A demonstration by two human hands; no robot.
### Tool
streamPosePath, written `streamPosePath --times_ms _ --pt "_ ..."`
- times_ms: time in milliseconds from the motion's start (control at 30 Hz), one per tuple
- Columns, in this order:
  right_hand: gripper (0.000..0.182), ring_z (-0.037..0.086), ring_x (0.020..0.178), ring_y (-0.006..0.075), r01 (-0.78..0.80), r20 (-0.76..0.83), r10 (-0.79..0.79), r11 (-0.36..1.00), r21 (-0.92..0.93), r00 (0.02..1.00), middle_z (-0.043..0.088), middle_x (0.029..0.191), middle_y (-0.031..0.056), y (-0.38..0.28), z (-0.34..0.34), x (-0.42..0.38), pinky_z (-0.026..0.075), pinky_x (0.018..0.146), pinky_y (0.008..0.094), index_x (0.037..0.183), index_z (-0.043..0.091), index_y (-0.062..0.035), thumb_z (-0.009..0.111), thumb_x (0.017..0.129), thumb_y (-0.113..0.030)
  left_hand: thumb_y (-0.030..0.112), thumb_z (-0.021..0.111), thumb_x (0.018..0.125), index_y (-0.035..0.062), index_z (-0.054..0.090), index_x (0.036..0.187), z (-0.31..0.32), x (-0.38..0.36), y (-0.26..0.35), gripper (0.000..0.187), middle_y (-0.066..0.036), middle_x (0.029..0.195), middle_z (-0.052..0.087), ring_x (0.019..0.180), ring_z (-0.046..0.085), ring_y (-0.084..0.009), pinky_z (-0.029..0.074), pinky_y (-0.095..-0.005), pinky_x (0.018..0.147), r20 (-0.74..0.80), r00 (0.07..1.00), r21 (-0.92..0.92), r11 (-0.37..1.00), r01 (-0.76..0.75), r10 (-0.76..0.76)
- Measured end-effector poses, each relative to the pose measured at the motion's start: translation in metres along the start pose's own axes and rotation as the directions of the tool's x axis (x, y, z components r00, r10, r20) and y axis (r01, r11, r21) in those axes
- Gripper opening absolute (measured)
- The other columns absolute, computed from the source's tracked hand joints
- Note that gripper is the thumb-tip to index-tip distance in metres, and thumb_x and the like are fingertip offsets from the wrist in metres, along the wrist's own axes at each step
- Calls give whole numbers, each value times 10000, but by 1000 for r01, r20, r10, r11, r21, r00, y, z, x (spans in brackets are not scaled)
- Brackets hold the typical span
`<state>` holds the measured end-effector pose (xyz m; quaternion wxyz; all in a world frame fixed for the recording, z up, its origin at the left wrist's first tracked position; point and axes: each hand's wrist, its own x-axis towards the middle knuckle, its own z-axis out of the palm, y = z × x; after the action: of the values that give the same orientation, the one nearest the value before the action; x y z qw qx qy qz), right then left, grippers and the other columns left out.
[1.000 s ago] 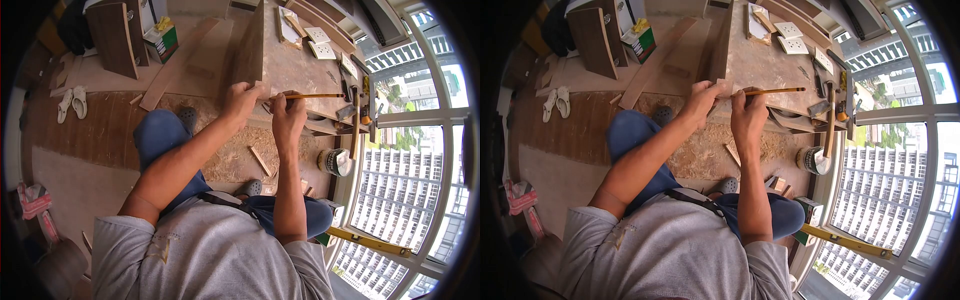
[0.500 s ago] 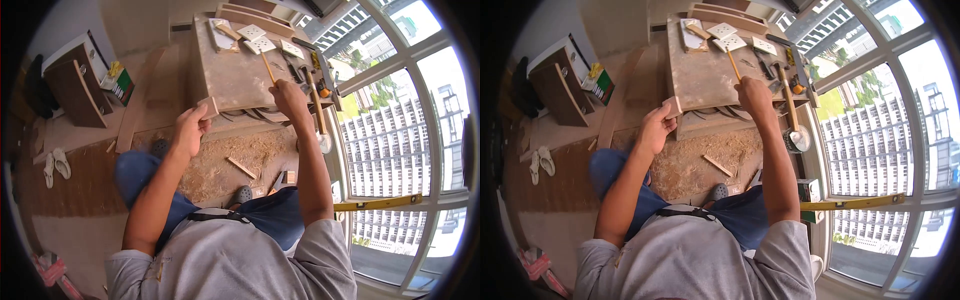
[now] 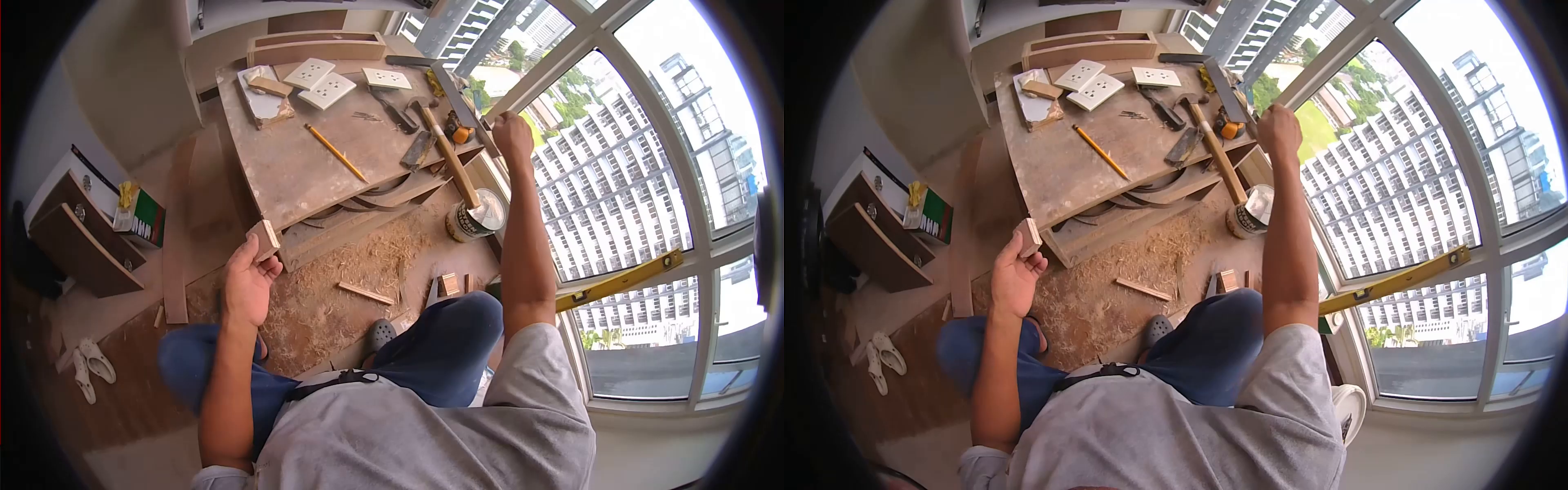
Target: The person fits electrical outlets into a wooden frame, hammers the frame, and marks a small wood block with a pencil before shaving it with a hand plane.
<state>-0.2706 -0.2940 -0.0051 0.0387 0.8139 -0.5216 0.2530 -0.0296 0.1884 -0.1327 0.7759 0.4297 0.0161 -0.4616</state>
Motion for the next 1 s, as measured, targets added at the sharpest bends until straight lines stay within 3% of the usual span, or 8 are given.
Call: streamPosePath --times_ms 133,300,433,500,600,700,800,1000 --pt "485 689 1103 448 158 366 -134 987 -38 921 718 1143 298 104 73 56 526 968 497 1124 736 29 558 923 -375 345 701 999 124 691 1076 -11 4 -2 234 7 960 677 820 610 -116 516 -298 805 16 999 50 998 -48 47" --pt "566 694 942 453 207 381 -140 968 -142 914 714 1000 300 106 98 54 529 848 511 1032 685 56 545 957 -487 339 696 1003 115 704 1085 -11 -8 -9 239 5 974 681 824 600 -109 510 -286 807 -75 997 122 993 -5 14" --pt "577 680 681 273 -73 340 39 994 86 940 682 833 173 120 84 54 534 617 415 1072 676 43 510 1022 -507 346 695 1004 105 710 1117 -21 -15 -11 266 3 1001 685 839 591 -106 511 -289 817 -77 997 165 986 15 -2" --pt "588 658 839 197 -439 450 199 727 528 871 648 977 104 130 51 23 540 675 334 1236 614 29 502 1061 -520 347 690 1006 103 705 1124 -23 -17 -4 271 3 1007 685 844 590 -106 512 -293 820 -108 994 155 988 -13 30" --pt "552 645 957 189 -508 468 207 447 736 859 649 1092 131 106 -23 -52 560 776 331 1376 542 7 583 1066 -448 366 690 1005 103 694 1142 -29 -14 4 297 -1 1001 681 850 603 -119 524 -310 823 -115 990 114 991 -72 85" --pt "402 650 1068 249 -493 448 -276 -123 861 851 646 1273 182 42 -64 -184 569 996 474 1403 506 6 572 1082 -228 349 684 1009 86 689 1153 -35 -11 12 299 -29 1016 701 869 639 -148 540 -356 854 -56 991 59 992 -115 119" --pt "390 653 1174 311 -517 480 -288 -64 854 828 652 1258 181 -42 -62 -313 575 979 494 1385 506 -12 605 1064 -209 290 687 1005 57 701 1180 -20 -23 18 292 -90 1163 729 1051 683 -200 510 -415 997 380 925 -228 970 81 12" --pt "493 645 1157 254 -814 578 -659 -92 574 482 663 1226 127 -109 -29 -430 492 1043 427 1374 541 -22 673 1025 -344 223 777 924 36 706 1259 11 -78 -4 391 -121 1315 693 1250 641 -217 442 -369 1110 693 716 -83 996 -37 85"
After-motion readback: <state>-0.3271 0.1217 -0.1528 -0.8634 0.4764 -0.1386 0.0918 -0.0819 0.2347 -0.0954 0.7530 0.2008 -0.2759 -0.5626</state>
